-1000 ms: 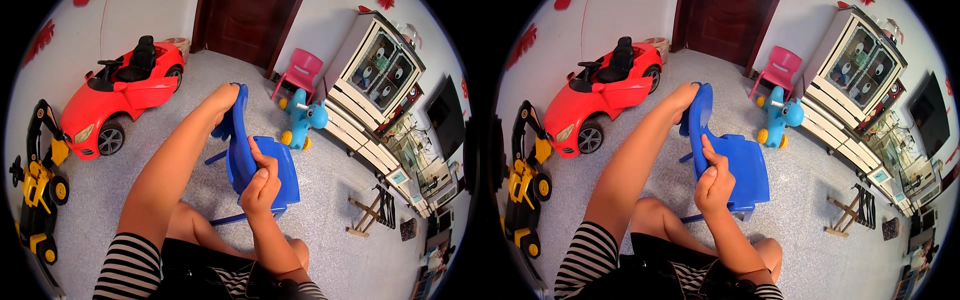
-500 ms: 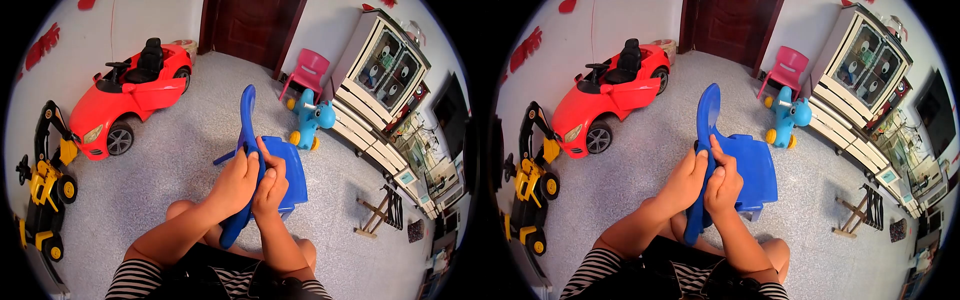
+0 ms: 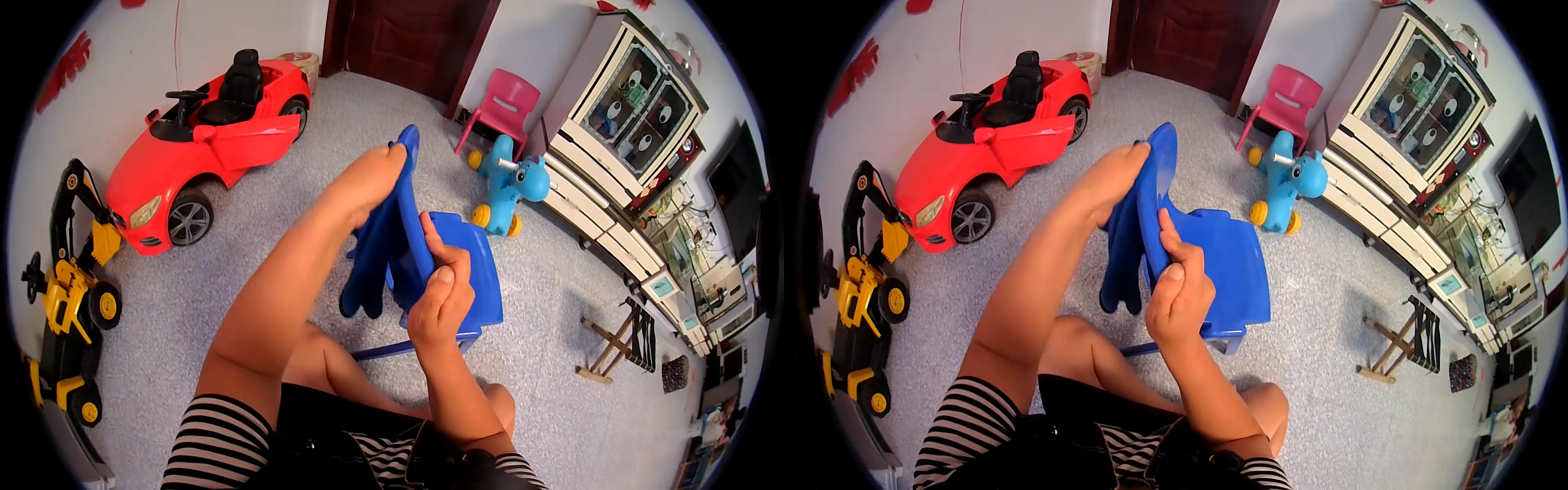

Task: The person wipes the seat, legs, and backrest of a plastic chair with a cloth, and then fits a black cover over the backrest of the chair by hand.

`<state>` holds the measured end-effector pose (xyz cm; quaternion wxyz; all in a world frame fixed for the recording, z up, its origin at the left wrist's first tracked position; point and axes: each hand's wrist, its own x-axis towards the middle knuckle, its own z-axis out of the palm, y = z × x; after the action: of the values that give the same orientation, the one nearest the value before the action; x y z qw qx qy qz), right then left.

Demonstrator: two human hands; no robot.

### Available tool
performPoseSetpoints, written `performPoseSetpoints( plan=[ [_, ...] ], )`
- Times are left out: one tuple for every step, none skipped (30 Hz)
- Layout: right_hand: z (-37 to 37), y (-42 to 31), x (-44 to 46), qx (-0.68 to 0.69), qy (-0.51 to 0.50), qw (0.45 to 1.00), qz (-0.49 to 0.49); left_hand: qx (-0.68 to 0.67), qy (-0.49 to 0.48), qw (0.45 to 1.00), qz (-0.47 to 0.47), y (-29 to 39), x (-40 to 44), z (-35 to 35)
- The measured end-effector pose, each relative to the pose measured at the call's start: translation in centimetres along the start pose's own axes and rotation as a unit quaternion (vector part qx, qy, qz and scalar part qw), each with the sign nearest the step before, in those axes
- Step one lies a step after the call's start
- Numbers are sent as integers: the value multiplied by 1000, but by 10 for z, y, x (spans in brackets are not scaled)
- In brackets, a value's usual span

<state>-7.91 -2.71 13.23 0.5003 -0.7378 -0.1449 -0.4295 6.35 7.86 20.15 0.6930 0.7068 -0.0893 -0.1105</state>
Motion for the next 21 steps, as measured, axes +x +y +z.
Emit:
performPoseSetpoints(
  plan=[
    [1, -2, 0, 10, -10, 1000, 14, -14, -5, 1000, -15, 7, 6, -1],
    [2, -2, 1, 9, -11, 1000, 13, -15, -6, 1000, -14, 9, 18, -2],
    [3, -2, 1, 1, -13, 1000, 25, -1, 7, 1000, -19, 5, 33, -2],
    [4, -1, 1, -8, -15, 999, 37, 13, 20, 999, -23, 3, 39, -1],
    [4, -1, 0, -9, -14, 999, 35, 13, 20, 999, -21, -4, 42, 1],
    [4, 1, -1, -8, -11, 999, 35, 20, 34, 999, 4, -7, 39, 2],
    [5, 2, -1, -8, -9, 999, 33, 26, 49, 998, 30, -9, 36, 3],
    [6, 3, 0, -7, -8, 1000, 28, 26, 50, 998, 35, -13, 33, 2],
    [7, 5, 0, -7, -4, 1000, 19, 78, 72, 993, 48, -17, 26, 2],
    [7, 5, 0, -6, 0, 1000, 12, 132, 94, 985, 59, -21, 17, 4],
    [7, 4, 0, -6, 3, 1000, 14, 134, 93, 985, 57, -26, 5, 7],
    [6, 1, 1, -14, -3, 1000, 19, 150, 91, 982, 72, -26, -13, 9],
    [6, 0, 3, -20, -10, 1000, 21, 166, 92, 978, 89, -24, -30, 10],
    [6, 1, 2, -16, -11, 1000, 24, 170, 93, 976, 104, -20, -50, 14],
    [6, 2, 1, -3, -15, 999, 31, 173, 93, 973, 118, -19, -68, 19],
    [6, 3, 0, 10, -19, 999, 37, 143, 73, 979, 126, -24, -79, 22],
    [5, 5, -1, 12, -18, 999, 39, 134, 51, 981, 128, -25, -94, 25],
    [5, 7, -2, 69, -15, 997, 35, 141, 60, 978, 143, -32, -109, 32],
    [4, 10, -2, 125, -12, 992, 30, 147, 70, 974, 159, -38, -122, 37],
    [2, 15, -7, 206, -23, 977, 47, 148, 69, 974, 159, -41, -128, 39],
    [1, 20, -13, 206, -22, 977, 46, 129, 61, 976, 164, -42, -132, 39]
  ],
)
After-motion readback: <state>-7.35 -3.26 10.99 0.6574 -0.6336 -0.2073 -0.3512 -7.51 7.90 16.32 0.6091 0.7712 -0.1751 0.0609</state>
